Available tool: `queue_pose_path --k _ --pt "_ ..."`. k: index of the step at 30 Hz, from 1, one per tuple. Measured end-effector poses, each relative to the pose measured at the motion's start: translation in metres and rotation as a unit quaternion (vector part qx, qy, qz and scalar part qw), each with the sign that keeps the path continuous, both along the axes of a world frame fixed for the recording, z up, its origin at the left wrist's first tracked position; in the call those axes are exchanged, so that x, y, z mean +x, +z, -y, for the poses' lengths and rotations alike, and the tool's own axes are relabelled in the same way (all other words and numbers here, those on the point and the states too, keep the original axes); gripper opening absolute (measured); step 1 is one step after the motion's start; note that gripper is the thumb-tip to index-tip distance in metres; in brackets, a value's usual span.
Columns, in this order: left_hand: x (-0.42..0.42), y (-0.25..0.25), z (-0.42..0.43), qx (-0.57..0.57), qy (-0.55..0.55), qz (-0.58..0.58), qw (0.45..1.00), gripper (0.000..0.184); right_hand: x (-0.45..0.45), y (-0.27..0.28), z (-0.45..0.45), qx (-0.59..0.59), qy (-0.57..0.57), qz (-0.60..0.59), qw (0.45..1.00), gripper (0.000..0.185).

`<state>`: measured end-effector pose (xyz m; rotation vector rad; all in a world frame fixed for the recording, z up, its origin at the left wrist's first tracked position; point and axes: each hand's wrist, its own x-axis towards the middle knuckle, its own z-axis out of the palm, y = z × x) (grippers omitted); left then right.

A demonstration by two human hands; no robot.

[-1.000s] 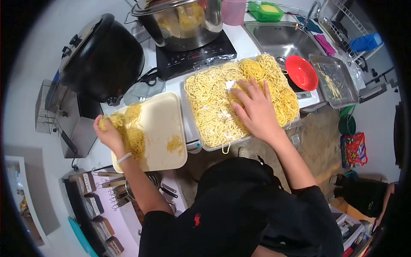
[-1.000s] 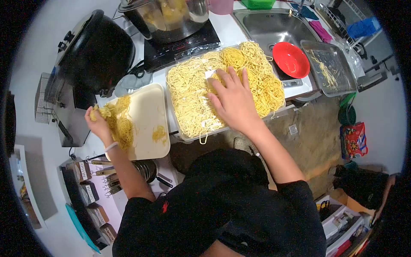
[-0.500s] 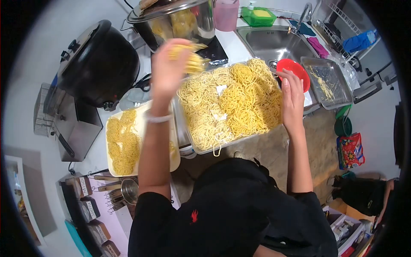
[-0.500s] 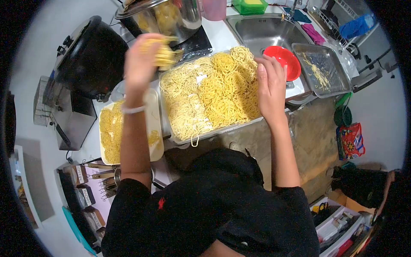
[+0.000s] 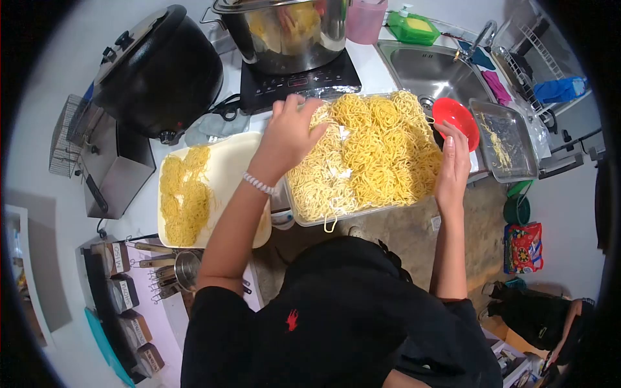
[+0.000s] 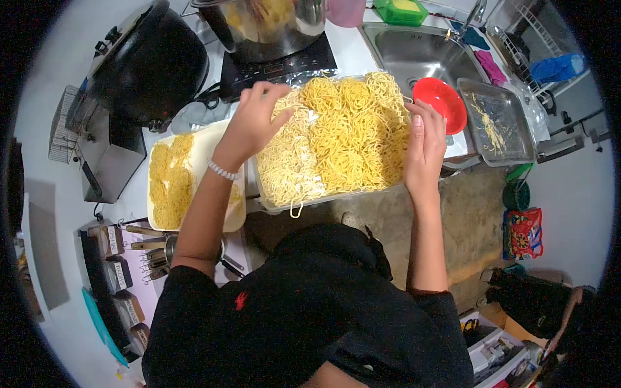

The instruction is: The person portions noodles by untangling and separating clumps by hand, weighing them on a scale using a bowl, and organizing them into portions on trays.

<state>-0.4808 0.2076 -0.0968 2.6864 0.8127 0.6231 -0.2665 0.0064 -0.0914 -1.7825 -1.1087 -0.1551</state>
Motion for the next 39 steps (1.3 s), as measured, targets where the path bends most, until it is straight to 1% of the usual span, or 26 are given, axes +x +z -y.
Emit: queue_pose_path --k 3,4,7,9,11,13,15,17,19,20,21,23,24,25,26,27,29,30,31,32,33,34,35,36,38,39 --pt "-0.011 -0.032 -0.003 0.107 -0.025 -0.028 0.994 0.038 0.002 -0.008 -0.005 0.014 0.023 -0.003 1.0 0.04" --pt "-0.011 -0.03 -0.003 0.114 -0.021 -0.013 0.993 0.03 -0.001 -0.01 -0.007 0.014 0.027 -0.006 1.0 0.04" --pt "-0.008 -0.028 -0.015 0.114 -0.01 -0.026 0.993 0.023 -0.009 -0.008 -0.012 0.013 0.038 0.007 0.999 0.039" --pt "-0.003 -0.023 -0.023 0.163 0.007 0.002 0.987 0.02 -0.008 -0.009 -0.011 0.005 0.035 0.044 0.998 0.038" --pt "0.003 -0.011 -0.025 0.187 0.04 0.049 0.98 0.019 -0.005 -0.008 -0.008 0.02 0.032 0.022 0.999 0.037" --pt "0.004 0.001 -0.03 0.07 0.06 0.135 0.987 0.021 -0.001 -0.01 -0.004 0.028 0.025 0.008 0.999 0.036" --pt "0.007 0.012 -0.04 -0.015 0.096 0.204 0.974 0.03 0.001 -0.014 0.001 0.032 0.016 0.005 0.999 0.036" --pt "0.004 0.008 -0.062 0.047 0.105 0.288 0.951 0.036 0.004 -0.016 0.008 0.03 -0.001 0.005 1.0 0.036" --pt "-0.006 0.024 -0.079 -0.079 0.113 0.34 0.93 0.036 0.009 -0.019 0.017 0.021 -0.012 0.011 1.0 0.034" --pt "-0.017 0.032 -0.09 -0.231 0.062 0.429 0.871 0.029 0.011 -0.02 0.021 0.022 -0.022 0.014 0.999 0.034" --pt "-0.025 0.044 -0.091 -0.377 0.013 0.497 0.782 0.023 0.014 -0.02 0.027 0.023 -0.029 0.014 0.999 0.034" --pt "-0.032 0.09 -0.061 -0.383 0.087 0.534 0.749 0.024 0.025 -0.023 0.041 0.018 -0.058 0.013 0.998 0.034" --pt "-0.044 0.1 -0.063 -0.375 0.053 0.553 0.742 0.024 0.03 -0.025 0.046 0.015 -0.062 0.008 0.998 0.034" --pt "-0.061 0.109 -0.065 -0.361 0.027 0.572 0.736 0.024 0.031 -0.025 0.052 0.029 -0.077 -0.037 0.996 0.035" --pt "-0.073 0.116 -0.061 -0.32 0.044 0.586 0.743 0.024 0.037 -0.032 0.058 0.047 -0.083 -0.035 0.995 0.036" --pt "-0.092 0.118 -0.07 -0.327 0.003 0.584 0.743 0.022 0.036 -0.03 0.064 0.045 -0.108 -0.083 0.99 0.038" --pt "-0.108 0.121 -0.051 -0.289 0.091 0.559 0.772 0.026 0.052 -0.047 0.074 0.04 -0.133 -0.04 0.99 0.039" --pt "-0.125 0.111 -0.06 -0.301 0.127 0.507 0.797 0.026 0.057 -0.053 0.079 0.038 -0.134 -0.029 0.99 0.04" --pt "-0.144 0.096 -0.068 -0.317 0.161 0.453 0.817 0.027 0.057 -0.052 0.08 0.044 -0.134 -0.056 0.988 0.04" --pt "-0.147 0.086 -0.056 -0.189 0.186 0.318 0.91 0.028 0.061 -0.057 0.081 0.051 -0.129 -0.061 0.988 0.04" --pt "-0.137 0.071 -0.044 -0.06 0.201 0.165 0.964 0.031 0.061 -0.057 0.081 0.048 -0.131 -0.059 0.988 0.041" --pt "-0.134 0.039 -0.044 -0.019 0.16 0.19 0.968 0.035 0.059 -0.055 0.077 0.053 -0.124 -0.059 0.989 0.041" --pt "-0.131 0.014 -0.035 -0.008 0.236 0.12 0.964 0.036 0.056 -0.053 0.072 0.057 -0.12 -0.058 0.989 0.041" --pt "-0.124 0.002 -0.029 -0.2 0.343 0.029 0.917 0.035 0.052 -0.049 0.065 0.057 -0.108 -0.056 0.991 0.041" --pt "-0.124 -0.04 -0.013 -0.194 0.265 0.061 0.942 0.031 0.042 -0.04 0.05 0.057 -0.085 -0.05 0.993 0.042" --pt "-0.126 -0.037 -0.003 -0.181 0.278 0.044 0.942 0.03 0.037 -0.035 0.044 0.052 -0.075 -0.044 0.995 0.042"
